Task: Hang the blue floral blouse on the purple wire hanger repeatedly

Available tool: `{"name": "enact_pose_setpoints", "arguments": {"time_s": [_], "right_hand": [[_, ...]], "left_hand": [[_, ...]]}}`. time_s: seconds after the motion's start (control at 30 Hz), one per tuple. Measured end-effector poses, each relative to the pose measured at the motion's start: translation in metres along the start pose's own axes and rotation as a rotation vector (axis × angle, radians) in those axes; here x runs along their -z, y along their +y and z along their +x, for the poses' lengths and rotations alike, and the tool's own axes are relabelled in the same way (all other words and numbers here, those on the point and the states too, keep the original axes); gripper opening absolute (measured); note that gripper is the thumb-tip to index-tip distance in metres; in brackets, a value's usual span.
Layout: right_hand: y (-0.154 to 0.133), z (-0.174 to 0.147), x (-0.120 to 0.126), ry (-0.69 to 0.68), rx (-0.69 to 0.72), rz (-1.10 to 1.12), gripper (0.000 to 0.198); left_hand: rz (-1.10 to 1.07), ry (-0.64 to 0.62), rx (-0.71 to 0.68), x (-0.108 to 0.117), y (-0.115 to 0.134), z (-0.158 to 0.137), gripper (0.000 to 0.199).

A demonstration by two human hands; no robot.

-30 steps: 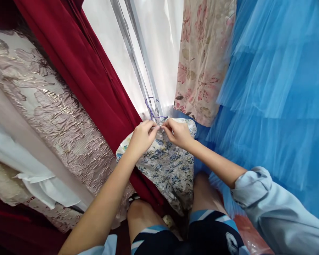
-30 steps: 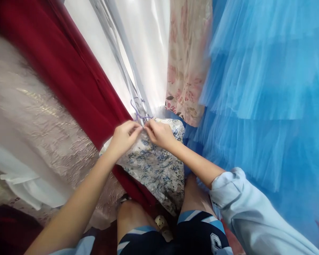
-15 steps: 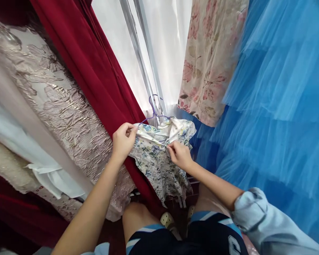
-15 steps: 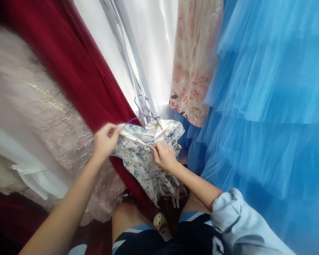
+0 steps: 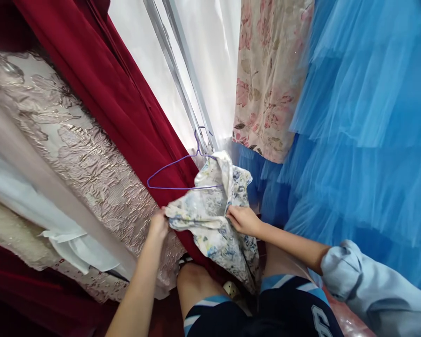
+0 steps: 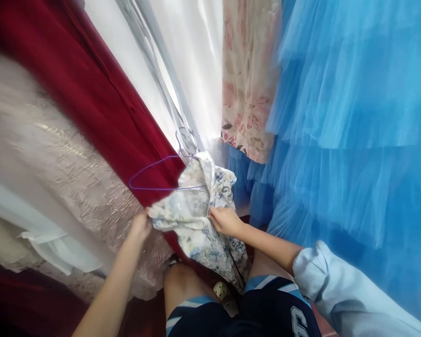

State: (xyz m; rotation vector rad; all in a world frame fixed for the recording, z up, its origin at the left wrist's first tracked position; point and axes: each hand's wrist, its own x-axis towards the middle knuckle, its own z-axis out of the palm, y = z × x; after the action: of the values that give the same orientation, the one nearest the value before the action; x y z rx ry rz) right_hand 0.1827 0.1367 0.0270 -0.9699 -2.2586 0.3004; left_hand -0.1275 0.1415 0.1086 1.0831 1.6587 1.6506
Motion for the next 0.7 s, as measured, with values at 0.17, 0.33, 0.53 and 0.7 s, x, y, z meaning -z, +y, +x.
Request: {"name": "enact_pose_setpoints", "arguments": {"time_s": [0.17,0.33,0.53,0.7], "right_hand": [[0.001,-0.002,-0.012,-0.081,-0.098,0.319,0.031],[-0.019,0.015,0.011,-0.434,-0.37,1.359,0.069],[-0.037,0.012,0.038,-0.521,-0.562,1.88,0.058],[-0.039,0.002,0.063,-0.569,-0.42,1.844,0.039]], "left_hand": [[-0.073,-0.312,0.045,-0.054,-0.029,-0.053,0.044],[0.098,-0.741,-0.346,-0.097,0.028,-0.101,0.026],[0.239,-0.705,-0.62,-0.087,0.041,-0.118,0.034],[0.059,-1.08,-0.045,-0.057,-0.008,-0.116,0.054]]}}
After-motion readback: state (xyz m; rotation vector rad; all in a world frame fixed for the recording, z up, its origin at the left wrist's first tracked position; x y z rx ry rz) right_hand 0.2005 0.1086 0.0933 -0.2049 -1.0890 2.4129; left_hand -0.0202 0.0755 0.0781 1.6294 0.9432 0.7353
